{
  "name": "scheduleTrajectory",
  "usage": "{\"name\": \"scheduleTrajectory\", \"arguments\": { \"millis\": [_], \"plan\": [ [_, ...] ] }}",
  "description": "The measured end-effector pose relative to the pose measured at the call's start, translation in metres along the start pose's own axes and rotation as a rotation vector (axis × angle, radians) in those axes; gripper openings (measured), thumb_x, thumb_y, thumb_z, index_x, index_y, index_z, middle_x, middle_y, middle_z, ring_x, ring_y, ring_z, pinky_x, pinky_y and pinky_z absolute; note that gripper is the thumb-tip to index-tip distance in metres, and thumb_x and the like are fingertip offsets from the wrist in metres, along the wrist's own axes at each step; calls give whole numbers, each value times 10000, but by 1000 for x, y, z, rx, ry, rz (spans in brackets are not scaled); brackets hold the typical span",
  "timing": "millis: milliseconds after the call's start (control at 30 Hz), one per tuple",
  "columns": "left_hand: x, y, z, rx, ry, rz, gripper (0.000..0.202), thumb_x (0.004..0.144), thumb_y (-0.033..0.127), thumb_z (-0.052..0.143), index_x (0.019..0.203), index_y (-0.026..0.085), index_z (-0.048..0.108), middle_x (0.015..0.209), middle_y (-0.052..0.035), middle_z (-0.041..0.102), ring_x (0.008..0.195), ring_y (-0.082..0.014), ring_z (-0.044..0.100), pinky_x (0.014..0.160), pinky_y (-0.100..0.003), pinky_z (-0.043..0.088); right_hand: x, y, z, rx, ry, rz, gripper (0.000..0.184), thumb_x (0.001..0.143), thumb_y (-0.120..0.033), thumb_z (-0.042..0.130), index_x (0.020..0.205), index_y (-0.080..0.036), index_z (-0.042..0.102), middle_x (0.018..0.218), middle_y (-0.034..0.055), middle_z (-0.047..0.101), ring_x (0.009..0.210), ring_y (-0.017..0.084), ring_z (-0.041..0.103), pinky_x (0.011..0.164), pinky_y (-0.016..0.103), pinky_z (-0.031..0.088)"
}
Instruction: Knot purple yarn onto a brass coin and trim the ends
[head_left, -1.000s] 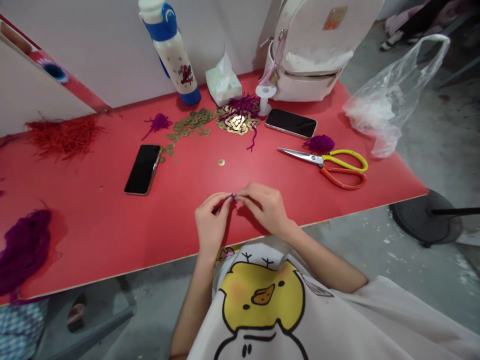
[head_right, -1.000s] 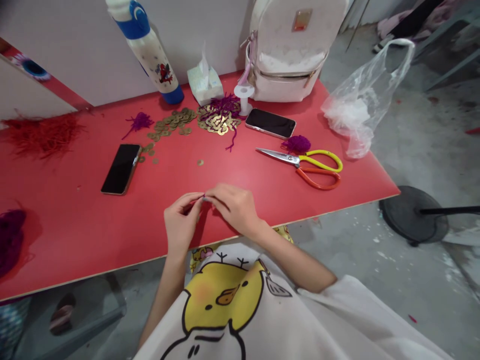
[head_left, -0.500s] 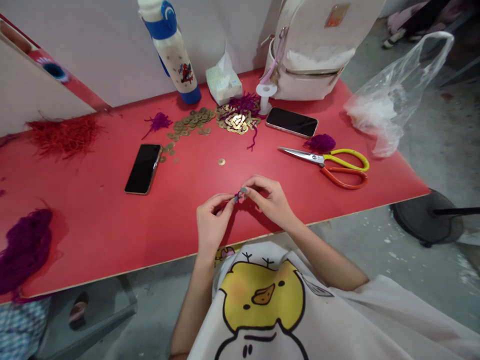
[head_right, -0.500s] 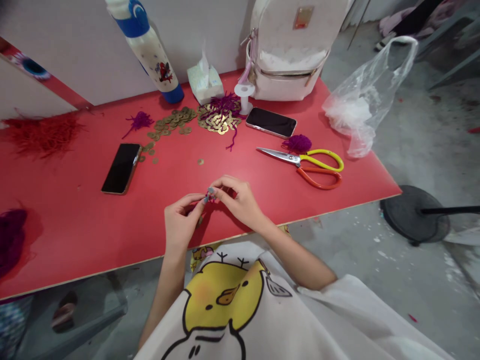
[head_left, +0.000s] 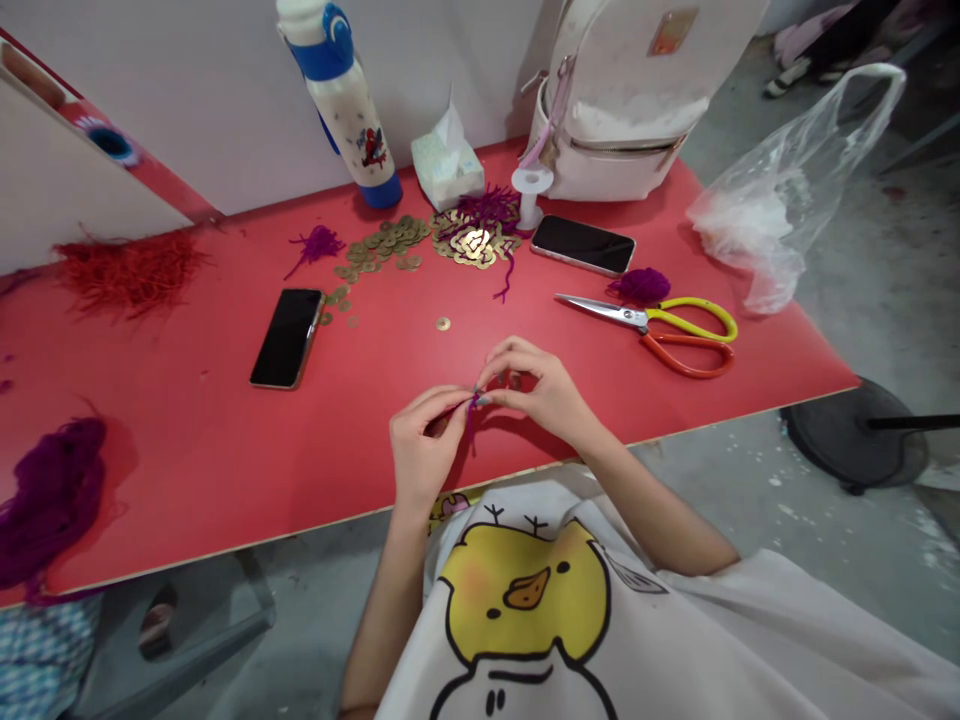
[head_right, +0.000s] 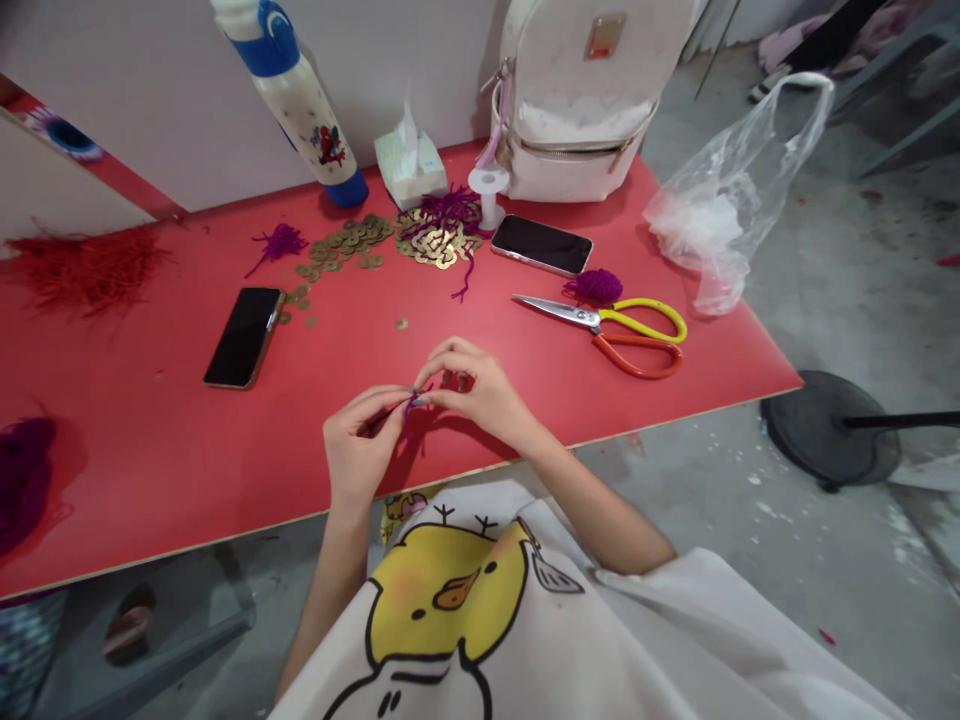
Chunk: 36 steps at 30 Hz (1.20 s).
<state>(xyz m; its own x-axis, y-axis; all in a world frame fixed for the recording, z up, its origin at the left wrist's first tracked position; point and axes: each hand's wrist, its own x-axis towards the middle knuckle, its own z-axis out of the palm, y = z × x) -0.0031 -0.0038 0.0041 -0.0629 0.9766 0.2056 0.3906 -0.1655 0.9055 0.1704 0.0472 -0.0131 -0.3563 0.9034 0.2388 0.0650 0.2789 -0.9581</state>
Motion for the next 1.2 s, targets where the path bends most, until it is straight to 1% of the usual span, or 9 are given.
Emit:
{"name": "scheduleTrajectory", "arguments": {
  "millis": [200,333,433,600,767,900,1000,1100,1200],
  "plan": [
    [2,-1,-3,-12,-24,-27,117,823,202,677,799,220,790,823,-53,773,769,-177,717,738,-277,585,2,-3,-1,-25,-17,27,155,817,-340,776,790,-197,723,935,19,580,653,88,485,633,259,449],
    [4,-2,-4,-37,-50,-31,118,820,192,681,789,220,792,808,-49,771,756,-169,714,724,-262,578,3,-4,-3,-28,-48,37,192,818,-369,774,771,-191,719,894,13,570,658,91,483,623,256,435],
    [5,-2,-5,-54,-86,-27,124,823,190,681,790,227,794,817,-49,775,773,-174,716,757,-281,582,4,-4,-4,9,-85,59,217,820,-381,770,759,-184,702,861,8,572,645,89,484,606,254,427],
    [5,-3,-6,-68,-100,-48,145,826,190,668,837,237,804,863,-59,782,817,-190,721,781,-309,588,3,-5,-2,154,-100,189,257,839,-410,733,787,-182,627,826,-6,557,632,91,525,569,244,438],
    [3,-5,-2,-95,-32,-136,105,785,183,702,794,226,798,828,-49,773,775,-177,715,747,-287,584,-3,-4,3,249,-122,296,217,917,-406,615,896,-197,560,798,-15,551,617,89,490,544,225,425],
    [1,-8,0,-182,32,-249,85,760,195,721,780,224,798,808,-41,766,719,-160,702,631,-244,564,-6,-2,6,366,-73,362,199,959,-410,546,952,-212,522,746,-28,550,607,94,500,565,229,441],
    [0,-9,1,-257,68,-317,59,732,218,745,762,215,795,780,-39,756,630,-139,666,504,-208,502,-9,1,10,394,-18,352,208,940,-403,580,1015,-213,539,814,-15,599,654,99,569,616,241,484],
    [1,-9,1,-304,100,-358,59,712,251,769,743,207,792,728,-28,736,492,-93,570,418,-190,425,-13,2,14,310,-112,324,194,893,-361,657,968,-191,603,846,11,656,722,132,649,674,273,525],
    [2,-8,0,-316,119,-374,67,692,256,785,731,203,794,694,-22,724,435,-69,505,392,-185,391,-16,2,17,198,-154,315,170,894,-325,664,831,-169,636,726,14,673,680,158,674,644,283,520]
  ]
}}
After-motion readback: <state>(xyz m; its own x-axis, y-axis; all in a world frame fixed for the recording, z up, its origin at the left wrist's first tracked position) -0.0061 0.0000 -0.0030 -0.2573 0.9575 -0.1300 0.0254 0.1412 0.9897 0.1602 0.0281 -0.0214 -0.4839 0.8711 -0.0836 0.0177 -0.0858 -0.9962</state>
